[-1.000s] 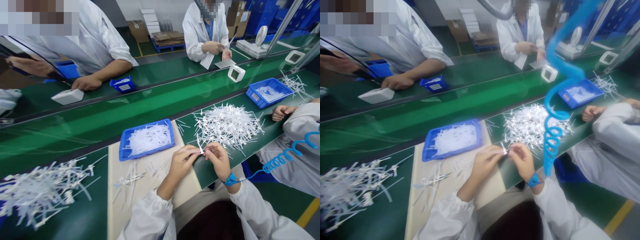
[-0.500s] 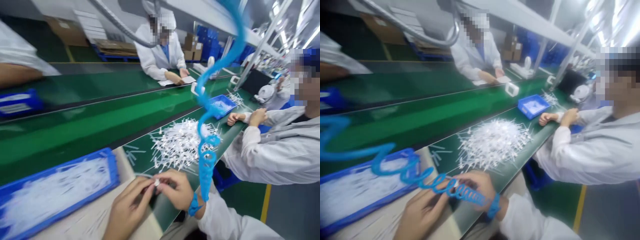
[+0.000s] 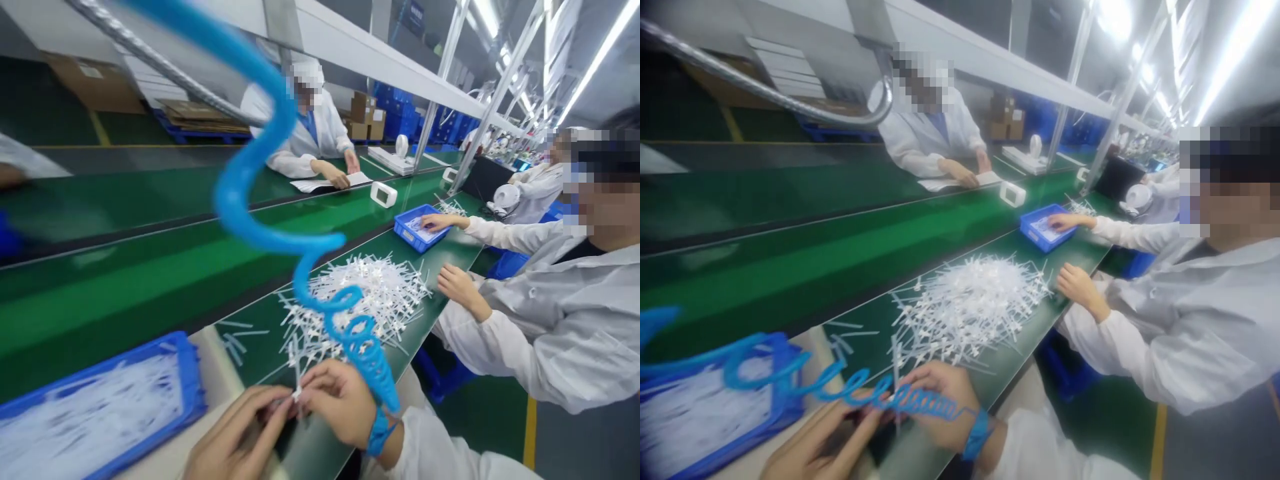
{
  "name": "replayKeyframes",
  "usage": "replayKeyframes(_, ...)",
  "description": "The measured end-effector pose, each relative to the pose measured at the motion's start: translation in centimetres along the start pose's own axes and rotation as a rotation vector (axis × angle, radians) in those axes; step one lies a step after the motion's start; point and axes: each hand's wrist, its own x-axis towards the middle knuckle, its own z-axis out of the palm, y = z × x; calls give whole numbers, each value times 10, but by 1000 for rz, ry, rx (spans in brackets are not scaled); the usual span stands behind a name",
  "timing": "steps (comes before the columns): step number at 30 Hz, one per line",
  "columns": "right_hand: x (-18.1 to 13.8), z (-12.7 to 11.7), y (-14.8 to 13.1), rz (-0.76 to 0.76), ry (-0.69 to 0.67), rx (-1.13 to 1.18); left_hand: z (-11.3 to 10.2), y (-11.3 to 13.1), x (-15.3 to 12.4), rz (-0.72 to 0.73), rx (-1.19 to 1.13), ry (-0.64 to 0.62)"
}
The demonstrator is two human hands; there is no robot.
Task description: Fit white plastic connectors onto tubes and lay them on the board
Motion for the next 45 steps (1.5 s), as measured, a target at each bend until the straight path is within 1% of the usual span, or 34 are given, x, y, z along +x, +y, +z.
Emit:
replayKeyframes(3,-6,0,-9,-26,-19,-42,0,9,-2,-7,-55,1)
replayKeyframes(5,-9,-2,-13,-37,-19,-78,2,11,-4,-55,-52,-11)
replayKeyframes(9,-11,-8,-13,-58,-69,-97,4,10,-9,-152,-43,7)
replayKeyframes(11,-12,-8,-12,-126,-77,-144,3,10,-11,-175,-55,19)
replayKeyframes(14,-14,-7,-15,-270,-83,-295,3,9,-12,-177,-104,35)
replayKeyframes(16,-14,-6,-18,-326,-114,-375,4,7,-13,-185,-145,40)
replayKeyframes(20,-16,-5,-22,-384,-156,-432,5,4,-16,-233,-207,36)
replayKeyframes(24,-18,-5,-23,-417,-134,-442,6,4,-18,-289,-298,10)
replayKeyframes(28,-18,-4,-26,-454,-115,-458,5,4,-17,-377,-363,-39)
replayKeyframes(30,-18,-3,-29,-449,-122,-483,5,3,-17,-420,-385,-55)
replayKeyframes(33,-20,-2,-32,-393,-119,-516,6,1,-20,-463,-393,-60)
replayKeyframes(38,-22,-10,-27,-298,-89,-545,15,-1,-23,-470,-435,-31)
replayKeyframes(42,-16,-18,-15,-259,-108,-521,12,1,-17,-429,-344,-5)
replayKeyframes(45,-14,-21,-11,-210,-130,-433,1,16,-10,-366,-202,15)
